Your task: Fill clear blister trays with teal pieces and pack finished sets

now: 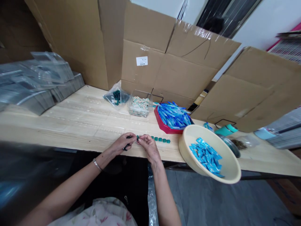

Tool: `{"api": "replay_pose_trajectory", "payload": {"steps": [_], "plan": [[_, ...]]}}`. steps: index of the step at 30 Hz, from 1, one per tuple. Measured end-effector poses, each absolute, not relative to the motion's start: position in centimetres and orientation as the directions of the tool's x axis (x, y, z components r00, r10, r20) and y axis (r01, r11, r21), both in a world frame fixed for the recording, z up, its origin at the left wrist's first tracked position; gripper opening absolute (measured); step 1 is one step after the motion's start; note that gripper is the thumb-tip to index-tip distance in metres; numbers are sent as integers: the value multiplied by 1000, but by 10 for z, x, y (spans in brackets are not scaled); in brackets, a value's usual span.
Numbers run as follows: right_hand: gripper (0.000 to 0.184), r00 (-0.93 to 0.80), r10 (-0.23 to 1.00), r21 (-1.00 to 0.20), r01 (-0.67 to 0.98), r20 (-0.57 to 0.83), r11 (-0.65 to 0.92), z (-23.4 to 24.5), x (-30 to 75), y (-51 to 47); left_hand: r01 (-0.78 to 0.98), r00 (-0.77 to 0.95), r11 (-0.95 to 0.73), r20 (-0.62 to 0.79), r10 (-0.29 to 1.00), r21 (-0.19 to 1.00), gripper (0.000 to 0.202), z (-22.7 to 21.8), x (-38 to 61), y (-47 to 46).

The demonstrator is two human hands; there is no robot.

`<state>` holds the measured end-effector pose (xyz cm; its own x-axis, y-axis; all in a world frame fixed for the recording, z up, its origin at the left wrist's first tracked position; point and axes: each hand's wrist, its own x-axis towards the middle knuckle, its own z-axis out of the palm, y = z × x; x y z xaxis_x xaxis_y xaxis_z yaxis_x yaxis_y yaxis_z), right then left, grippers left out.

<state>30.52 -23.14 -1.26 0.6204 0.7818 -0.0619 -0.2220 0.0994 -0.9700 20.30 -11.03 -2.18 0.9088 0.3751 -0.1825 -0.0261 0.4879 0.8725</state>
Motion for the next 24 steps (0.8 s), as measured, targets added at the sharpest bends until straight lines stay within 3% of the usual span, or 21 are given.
{"api": "replay_pose_trajectory", "payload": {"steps": [6, 10, 24], "plan": [[33, 558, 820, -960, -279, -129, 38, -10, 306, -236, 13, 937, 467, -174, 304, 884, 36, -21, 198, -109], [28, 556, 818, -954, -299, -150, 29, -14, 303, -235, 18, 941, 483, -178, 287, 875, 35, -23, 198, -109], [19, 665, 744, -966, -231, -72, 113, -23, 293, -230, 30, 948, 517, -188, 257, 855, 35, -28, 200, -111]]}}
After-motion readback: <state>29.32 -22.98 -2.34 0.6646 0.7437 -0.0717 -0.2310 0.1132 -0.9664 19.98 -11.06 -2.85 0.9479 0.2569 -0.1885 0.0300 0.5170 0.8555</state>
